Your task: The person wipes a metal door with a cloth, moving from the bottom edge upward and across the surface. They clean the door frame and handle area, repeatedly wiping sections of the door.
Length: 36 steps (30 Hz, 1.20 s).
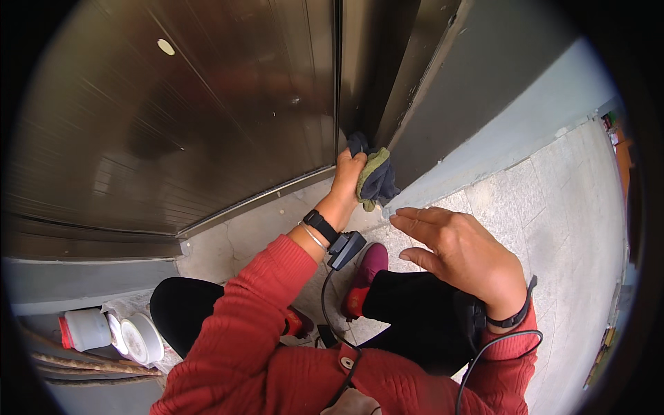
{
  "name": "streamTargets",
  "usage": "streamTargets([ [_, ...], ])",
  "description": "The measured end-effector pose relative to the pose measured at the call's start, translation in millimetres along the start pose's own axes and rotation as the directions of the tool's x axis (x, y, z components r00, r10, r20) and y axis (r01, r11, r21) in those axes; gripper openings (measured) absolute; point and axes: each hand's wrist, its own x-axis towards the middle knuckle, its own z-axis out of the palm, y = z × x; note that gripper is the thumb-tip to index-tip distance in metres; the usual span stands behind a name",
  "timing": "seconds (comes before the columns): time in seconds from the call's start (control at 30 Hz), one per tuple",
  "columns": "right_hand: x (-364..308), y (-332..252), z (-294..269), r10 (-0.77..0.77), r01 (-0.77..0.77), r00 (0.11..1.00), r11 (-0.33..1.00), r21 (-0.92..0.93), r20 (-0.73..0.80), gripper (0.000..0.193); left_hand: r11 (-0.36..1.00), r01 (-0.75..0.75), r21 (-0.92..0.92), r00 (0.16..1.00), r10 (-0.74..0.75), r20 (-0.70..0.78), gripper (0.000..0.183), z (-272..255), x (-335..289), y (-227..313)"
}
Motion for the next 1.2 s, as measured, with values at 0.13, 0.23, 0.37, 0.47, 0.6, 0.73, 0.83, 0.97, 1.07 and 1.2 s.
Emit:
streamTargets([
  [0.13, 0.5, -1.8, -0.6, -0.005, 0.004, 1.0, 0.999, -0.039, -0.028, 0.04, 0.939, -0.244, 0.24, 0.969, 0.231, 0.084, 0.022, 47.8, -37.7, 71.5],
  [0.23, 1.2, 2.4, 1.2, -0.006, 0.005, 1.0, 0.999, -0.049, -0.03, 0.037, 0.476, -0.789, 0.39, 0.593, 0.756, 0.277, 0.024, 79.8, -51.6, 135.8],
  [0.37, -6.0, 6.7, 1.5, 0.01, -0.014, 0.998, 0.999, -0.052, -0.067, 0.034, 0.364, -0.91, 0.198, 0.408, 0.708, 0.576, 0.045, 97.8, -62.3, 252.0],
  [0.47, -7.8, 6.9, 0.2, 0.012, -0.016, 0.996, 0.999, -0.043, -0.088, 0.035, -0.286, -0.926, 0.247, -0.101, 0.818, 0.567, 0.052, 144.9, -36.5, 256.1],
  [0.6, -10.4, 8.1, -2.8, 0.002, -0.006, 0.997, 0.999, -0.051, -0.072, 0.036, -0.491, -0.704, 0.513, -0.039, 0.748, 0.663, 0.072, 136.8, -16.4, 202.9],
  [0.73, -15.6, 10.8, -2.3, 0.018, -0.02, 0.998, 0.999, -0.041, -0.063, 0.039, -0.475, -0.703, 0.529, -0.084, 0.795, 0.601, 0.071, 104.1, 3.4, 144.2],
  [0.83, -13.5, 13.9, -2.4, 0.054, -0.055, 0.998, 0.998, -0.03, -0.025, 0.04, -0.42, -0.697, 0.582, 0.106, 0.742, 0.662, 0.071, 71.5, 12.4, 99.3],
  [0.97, -10.9, 14.8, -4.7, 0.085, -0.088, 0.995, 0.995, 0.048, 0.055, 0.041, -0.382, -0.671, 0.636, 0.196, 0.735, 0.649, 0.063, 37.9, 24.9, 44.2],
  [1.07, -9.0, 15.7, -4.1, 0.091, -0.097, 0.993, 0.993, 0.073, 0.077, 0.041, -0.335, -0.679, 0.653, 0.265, 0.718, 0.644, 0.059, 13.6, 32.8, 10.9],
  [1.2, -4.6, 19.1, 1.5, 0.089, -0.093, 0.994, 0.994, 0.06, 0.057, 0.042, -0.291, -0.754, 0.589, 0.265, 0.685, 0.679, 0.055, -21.8, 39.7, -22.5],
])
